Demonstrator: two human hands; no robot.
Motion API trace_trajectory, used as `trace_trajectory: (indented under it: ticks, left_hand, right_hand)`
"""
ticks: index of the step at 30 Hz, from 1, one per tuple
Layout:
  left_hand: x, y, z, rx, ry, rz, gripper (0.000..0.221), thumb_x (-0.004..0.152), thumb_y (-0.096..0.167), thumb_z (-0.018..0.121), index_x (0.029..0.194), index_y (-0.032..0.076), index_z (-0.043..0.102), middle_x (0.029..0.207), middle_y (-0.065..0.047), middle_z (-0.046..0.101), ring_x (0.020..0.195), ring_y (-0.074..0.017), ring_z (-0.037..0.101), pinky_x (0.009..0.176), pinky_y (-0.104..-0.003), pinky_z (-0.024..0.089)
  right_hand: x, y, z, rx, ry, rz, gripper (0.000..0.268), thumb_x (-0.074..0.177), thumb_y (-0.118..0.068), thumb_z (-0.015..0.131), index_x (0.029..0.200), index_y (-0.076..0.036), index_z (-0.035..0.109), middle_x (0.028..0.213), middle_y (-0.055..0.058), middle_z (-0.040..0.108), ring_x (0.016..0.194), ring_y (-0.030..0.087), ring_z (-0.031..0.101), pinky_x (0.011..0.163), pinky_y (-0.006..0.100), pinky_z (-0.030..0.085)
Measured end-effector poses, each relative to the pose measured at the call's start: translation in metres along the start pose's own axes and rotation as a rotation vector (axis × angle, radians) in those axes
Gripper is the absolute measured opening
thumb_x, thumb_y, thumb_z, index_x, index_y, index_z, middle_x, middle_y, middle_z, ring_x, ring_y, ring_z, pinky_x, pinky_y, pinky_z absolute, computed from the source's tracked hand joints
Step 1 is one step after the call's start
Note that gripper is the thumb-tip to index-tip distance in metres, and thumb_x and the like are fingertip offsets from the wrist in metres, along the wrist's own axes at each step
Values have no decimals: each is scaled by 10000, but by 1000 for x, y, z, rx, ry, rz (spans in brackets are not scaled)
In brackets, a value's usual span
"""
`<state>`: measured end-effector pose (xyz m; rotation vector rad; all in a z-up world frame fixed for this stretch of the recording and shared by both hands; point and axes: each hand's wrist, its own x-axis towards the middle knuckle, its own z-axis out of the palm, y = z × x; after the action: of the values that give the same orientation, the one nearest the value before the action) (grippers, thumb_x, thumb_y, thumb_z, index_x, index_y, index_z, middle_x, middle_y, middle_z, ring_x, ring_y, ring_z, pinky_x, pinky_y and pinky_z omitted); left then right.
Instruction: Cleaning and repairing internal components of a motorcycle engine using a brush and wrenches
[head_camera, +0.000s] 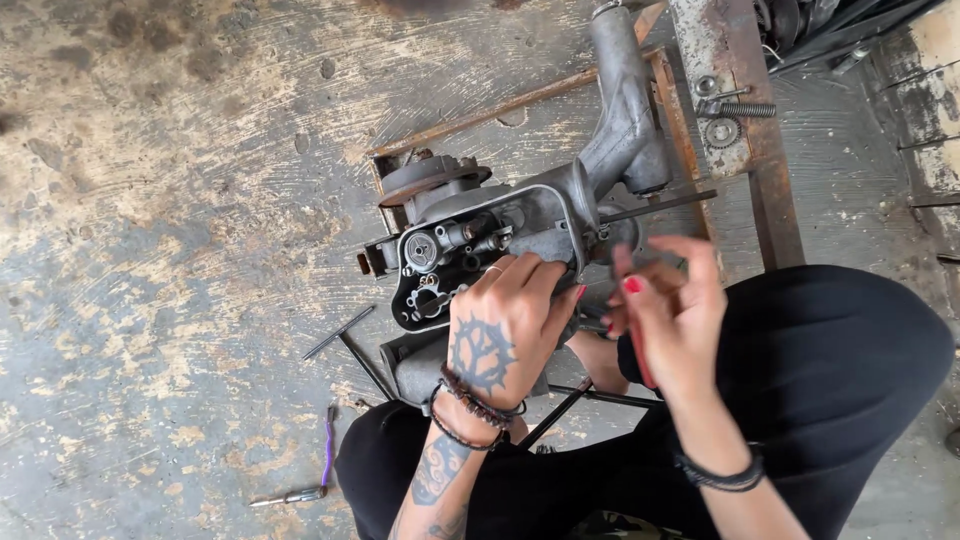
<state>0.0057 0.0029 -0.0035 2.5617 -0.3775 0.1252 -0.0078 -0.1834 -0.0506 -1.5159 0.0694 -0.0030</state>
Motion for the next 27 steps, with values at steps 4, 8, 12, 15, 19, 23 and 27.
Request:
trace_trajectory:
  ticks: [4, 8, 12, 15, 19, 23, 27]
  left_hand:
    - [1, 1, 1, -58, 19, -47, 196, 906, 329, 725, 956, 140, 745, 755, -8, 646, 733, -255, 705, 580, -357, 573]
    - [3, 1, -4, -91, 42, -29, 192, 933, 313, 707, 951, 125, 744, 742, -18, 642, 709, -271, 701, 577, -347, 562]
    - [5, 1, -3, -46, 40, -17, 194, 914, 329, 723, 931, 138, 748, 725, -14, 646, 714, -266, 707, 586, -360, 569]
    - [-2, 3, -1, -28, 24, -9, 181, 918, 334, 714, 924, 156, 744, 727, -7, 643, 716, -261, 706, 587, -364, 568]
    - [3, 2, -5, -63, 26, -16, 179, 918, 308, 719, 943, 132, 742, 734, -30, 642, 725, -278, 707, 586, -367, 564]
    - [6, 2, -8, -37, 25, -35, 186, 933, 319, 708, 954, 139, 748, 734, -10, 647, 727, -260, 712, 595, -353, 568]
    - [-1, 5, -6, -57, -33, -24, 210, 934, 323, 698, 959, 121, 751, 744, -31, 666, 737, -279, 722, 590, -381, 575]
  right_hand:
    - [-4, 33, 22, -209, 183, -226, 284, 956, -70, 715, 1174, 29, 563, 690, 137, 653, 439, 186, 644, 437, 281, 526]
    - [-27, 88, 3, -269, 280, -233, 203, 963, -74, 718, 1093, 31, 603, 702, 156, 673, 489, 185, 638, 497, 291, 513]
    - [-28, 78, 3, -349, 357, -259, 214, 970, -153, 738, 1021, 19, 621, 721, 153, 649, 549, 205, 644, 555, 316, 506]
    - [-20, 62, 15, -241, 304, -305, 237, 954, -132, 746, 1002, 44, 594, 674, 145, 635, 476, 179, 627, 514, 288, 504]
    - [-16, 80, 11, -119, 269, -309, 223, 961, -86, 735, 961, 41, 552, 647, 134, 650, 421, 110, 592, 466, 238, 464]
    - [-11, 92, -10, -243, 339, -341, 262, 998, -186, 745, 1008, 24, 588, 740, 150, 633, 512, 134, 583, 473, 275, 422]
    - [-12, 54, 8, -182, 255, -301, 250, 975, -148, 715, 1009, 54, 571, 688, 155, 634, 417, 164, 581, 431, 270, 455]
